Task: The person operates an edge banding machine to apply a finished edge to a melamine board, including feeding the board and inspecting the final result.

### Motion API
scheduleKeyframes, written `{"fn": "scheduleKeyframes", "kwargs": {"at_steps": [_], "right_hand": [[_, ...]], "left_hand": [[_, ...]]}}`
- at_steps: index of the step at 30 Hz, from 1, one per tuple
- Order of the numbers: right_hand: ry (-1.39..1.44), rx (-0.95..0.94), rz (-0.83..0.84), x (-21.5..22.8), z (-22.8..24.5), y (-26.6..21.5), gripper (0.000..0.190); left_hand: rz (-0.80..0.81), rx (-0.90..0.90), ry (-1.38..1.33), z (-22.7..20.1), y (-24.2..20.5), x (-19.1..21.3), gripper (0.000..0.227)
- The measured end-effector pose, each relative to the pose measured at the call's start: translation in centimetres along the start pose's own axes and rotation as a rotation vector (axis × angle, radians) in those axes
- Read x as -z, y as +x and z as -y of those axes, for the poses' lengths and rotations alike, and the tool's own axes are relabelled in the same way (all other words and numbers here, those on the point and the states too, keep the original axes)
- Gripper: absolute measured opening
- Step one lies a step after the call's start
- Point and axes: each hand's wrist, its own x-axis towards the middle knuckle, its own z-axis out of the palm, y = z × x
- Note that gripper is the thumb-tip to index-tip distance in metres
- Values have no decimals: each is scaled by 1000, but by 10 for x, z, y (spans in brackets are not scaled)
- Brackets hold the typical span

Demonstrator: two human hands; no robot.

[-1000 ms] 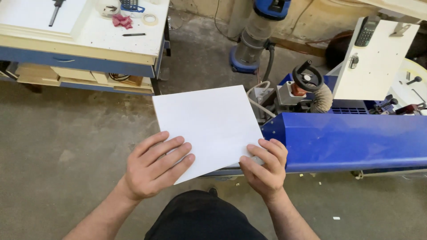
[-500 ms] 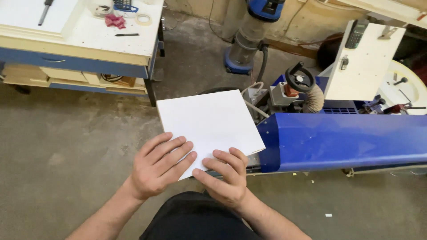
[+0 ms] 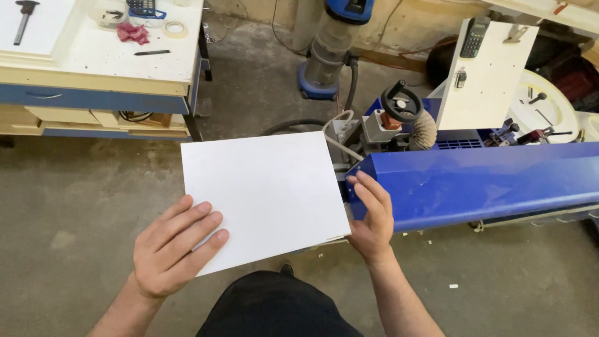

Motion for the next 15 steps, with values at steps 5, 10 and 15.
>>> {"fn": "scheduleKeyframes", "kwargs": {"at_steps": [5, 10, 15], "right_hand": [[-21, 188, 83, -5, -5, 13, 31], [15, 321, 26, -6, -4, 24, 16], [-7, 273, 28, -5, 3, 26, 22]], "left_hand": [[-40, -52, -82, 5, 4, -20, 16], [-130, -56, -96, 5, 4, -28, 26], [-192, -85, -74, 5, 8, -30, 26]]}}
